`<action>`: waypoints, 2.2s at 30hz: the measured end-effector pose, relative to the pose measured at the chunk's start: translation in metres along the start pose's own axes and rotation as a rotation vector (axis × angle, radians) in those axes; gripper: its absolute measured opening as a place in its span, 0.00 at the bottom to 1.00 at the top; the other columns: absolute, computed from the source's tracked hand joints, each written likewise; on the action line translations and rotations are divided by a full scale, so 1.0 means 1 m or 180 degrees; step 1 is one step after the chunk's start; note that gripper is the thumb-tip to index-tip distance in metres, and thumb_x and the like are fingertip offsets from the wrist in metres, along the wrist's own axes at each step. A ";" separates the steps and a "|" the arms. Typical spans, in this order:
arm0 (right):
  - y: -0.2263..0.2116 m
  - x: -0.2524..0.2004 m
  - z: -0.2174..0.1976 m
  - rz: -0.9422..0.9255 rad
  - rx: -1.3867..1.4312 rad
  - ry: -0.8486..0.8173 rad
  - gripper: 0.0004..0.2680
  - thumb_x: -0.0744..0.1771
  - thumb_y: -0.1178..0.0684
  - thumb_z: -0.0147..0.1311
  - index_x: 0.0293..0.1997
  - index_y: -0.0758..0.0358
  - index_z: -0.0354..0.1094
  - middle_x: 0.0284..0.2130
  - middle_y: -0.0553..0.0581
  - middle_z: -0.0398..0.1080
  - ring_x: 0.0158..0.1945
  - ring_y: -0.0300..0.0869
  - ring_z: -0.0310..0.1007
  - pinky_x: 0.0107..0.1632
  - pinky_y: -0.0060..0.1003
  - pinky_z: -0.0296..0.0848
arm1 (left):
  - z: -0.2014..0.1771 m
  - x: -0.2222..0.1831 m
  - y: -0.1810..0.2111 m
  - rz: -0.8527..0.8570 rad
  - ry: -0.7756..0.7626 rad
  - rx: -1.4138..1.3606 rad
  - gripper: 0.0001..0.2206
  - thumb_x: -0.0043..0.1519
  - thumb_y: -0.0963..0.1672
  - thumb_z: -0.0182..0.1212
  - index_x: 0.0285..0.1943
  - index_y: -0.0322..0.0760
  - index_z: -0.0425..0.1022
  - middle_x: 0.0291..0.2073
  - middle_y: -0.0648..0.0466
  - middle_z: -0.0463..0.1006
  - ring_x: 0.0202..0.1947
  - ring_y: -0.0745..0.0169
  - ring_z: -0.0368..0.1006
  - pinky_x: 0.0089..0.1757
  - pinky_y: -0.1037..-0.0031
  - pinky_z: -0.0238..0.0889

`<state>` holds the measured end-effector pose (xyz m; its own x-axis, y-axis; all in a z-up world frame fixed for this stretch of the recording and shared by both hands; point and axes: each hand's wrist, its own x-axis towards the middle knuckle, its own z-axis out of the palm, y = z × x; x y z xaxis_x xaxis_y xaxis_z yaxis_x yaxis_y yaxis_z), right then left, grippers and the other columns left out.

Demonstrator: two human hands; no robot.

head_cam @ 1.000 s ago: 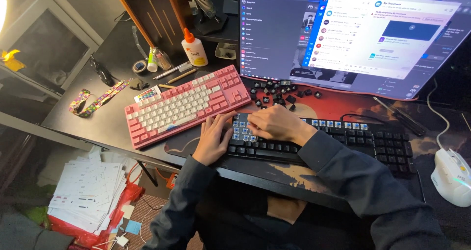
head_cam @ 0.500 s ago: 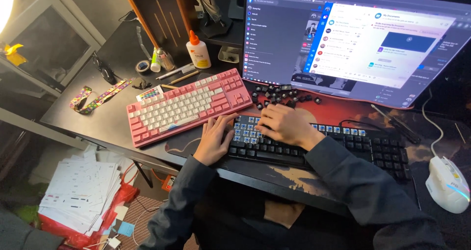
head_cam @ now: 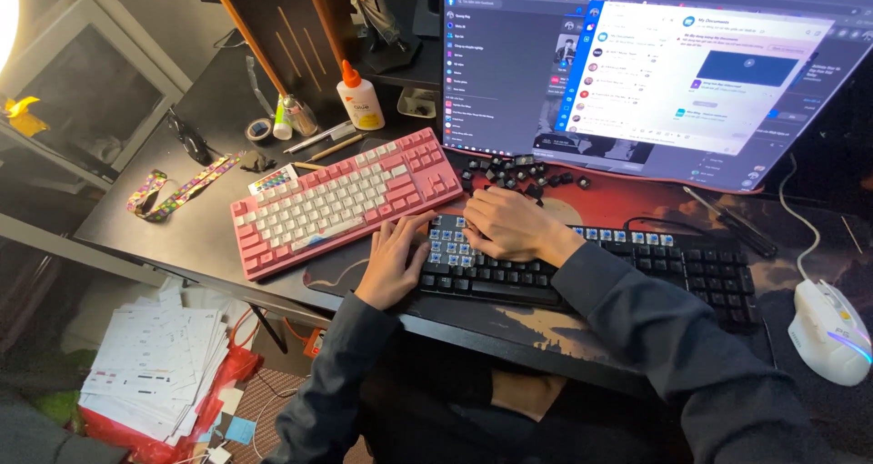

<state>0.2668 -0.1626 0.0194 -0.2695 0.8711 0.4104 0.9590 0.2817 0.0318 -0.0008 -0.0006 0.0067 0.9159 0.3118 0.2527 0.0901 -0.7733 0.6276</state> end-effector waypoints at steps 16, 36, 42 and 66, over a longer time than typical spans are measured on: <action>0.027 -0.009 -0.005 0.0906 -0.0350 0.0166 0.12 0.78 0.39 0.57 0.57 0.56 0.74 0.43 0.61 0.78 0.51 0.57 0.81 0.52 0.49 0.83 | 0.006 0.000 -0.009 0.0103 0.0094 0.0034 0.28 0.79 0.43 0.62 0.91 0.48 0.68 0.56 0.53 0.79 0.51 0.54 0.65 0.58 0.60 0.59; -0.046 -0.020 0.003 0.1211 -0.1224 0.0603 0.17 0.77 0.49 0.59 0.26 0.53 0.72 0.21 0.50 0.70 0.26 0.40 0.74 0.25 0.28 0.70 | 0.007 0.001 -0.009 0.0113 0.0089 0.0027 0.28 0.79 0.43 0.62 0.90 0.48 0.69 0.57 0.52 0.81 0.51 0.53 0.66 0.57 0.61 0.59; -0.047 -0.015 -0.002 0.1158 -0.1248 0.0636 0.18 0.75 0.51 0.61 0.22 0.54 0.72 0.18 0.51 0.71 0.23 0.40 0.74 0.25 0.27 0.69 | 0.003 0.000 -0.004 0.0091 0.0058 -0.0002 0.28 0.79 0.42 0.62 0.91 0.47 0.69 0.56 0.52 0.81 0.50 0.54 0.65 0.57 0.60 0.59; -0.037 -0.016 -0.011 0.1437 -0.0533 0.0680 0.16 0.77 0.51 0.51 0.28 0.52 0.68 0.13 0.49 0.64 0.18 0.39 0.70 0.24 0.27 0.67 | -0.003 -0.001 0.008 0.0026 0.0168 0.0187 0.30 0.76 0.43 0.65 0.92 0.50 0.70 0.56 0.50 0.86 0.47 0.54 0.65 0.56 0.59 0.60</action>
